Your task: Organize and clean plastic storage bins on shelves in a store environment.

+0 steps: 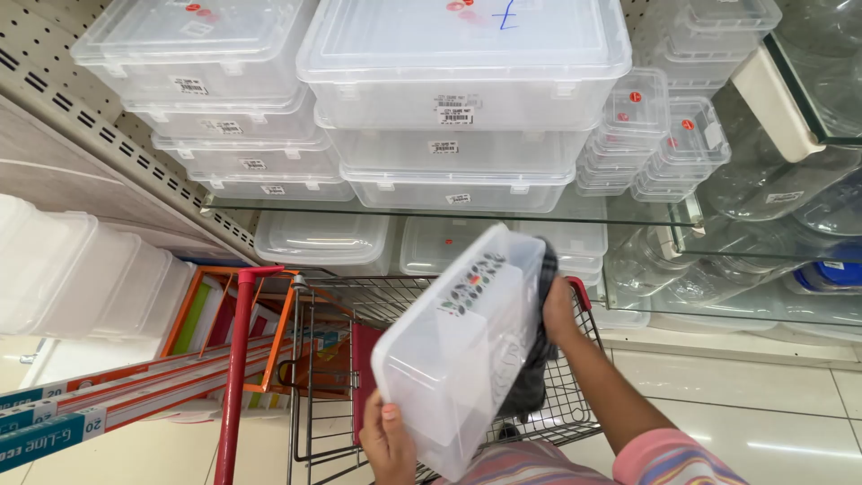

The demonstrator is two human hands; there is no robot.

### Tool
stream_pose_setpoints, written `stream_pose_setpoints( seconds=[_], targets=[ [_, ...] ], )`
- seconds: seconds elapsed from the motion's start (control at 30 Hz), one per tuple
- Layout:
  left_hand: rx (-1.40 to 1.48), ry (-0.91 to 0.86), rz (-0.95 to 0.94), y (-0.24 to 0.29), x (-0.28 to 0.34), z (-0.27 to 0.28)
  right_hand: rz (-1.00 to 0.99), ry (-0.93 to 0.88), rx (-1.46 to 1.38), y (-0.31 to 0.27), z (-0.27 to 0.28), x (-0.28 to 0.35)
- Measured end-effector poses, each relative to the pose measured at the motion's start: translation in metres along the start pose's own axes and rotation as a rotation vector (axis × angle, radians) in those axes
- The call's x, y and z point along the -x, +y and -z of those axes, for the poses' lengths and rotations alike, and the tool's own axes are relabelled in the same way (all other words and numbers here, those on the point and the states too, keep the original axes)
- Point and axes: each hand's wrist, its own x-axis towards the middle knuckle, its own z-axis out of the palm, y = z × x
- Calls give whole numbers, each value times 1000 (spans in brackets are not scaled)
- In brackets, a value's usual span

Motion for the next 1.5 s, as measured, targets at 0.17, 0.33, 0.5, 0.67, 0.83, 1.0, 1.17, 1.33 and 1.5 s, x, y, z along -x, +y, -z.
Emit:
stream_pose_setpoints(
  seconds=[0.17,0.33,0.5,0.67,0.83,1.0,1.17,1.33,1.5],
  targets=[
    [-46,32,47,16,-16,2,-374,-151,-598,-88,-21,89],
    [-202,33,40,-20,-16,-22,-813,-142,-931,-186,-29,142],
    [-376,-255,-445,13,-32,-59,-828,-368,-1103,-112,-57,160],
    [-433,-262,-582,-25,-55,-51,-884,-518,-862,-94,-43,162],
    [-443,-246,-632,-79,-86,-27,-526,-719,-581,59,-42,122],
    [-121,-802,-945,-277,-174,-23,257,-158,-403,8,24,64],
    [-315,-687,-1174,-176,-217,-74,410,-342,-474,-71,105,14],
    [-562,-510,-1413,-41,-237,-77,1089,-344,364,-170,108,18],
    [-807,-313,-1619,212,-165,-69,455,-446,-221,-223,113,-4]
  ],
)
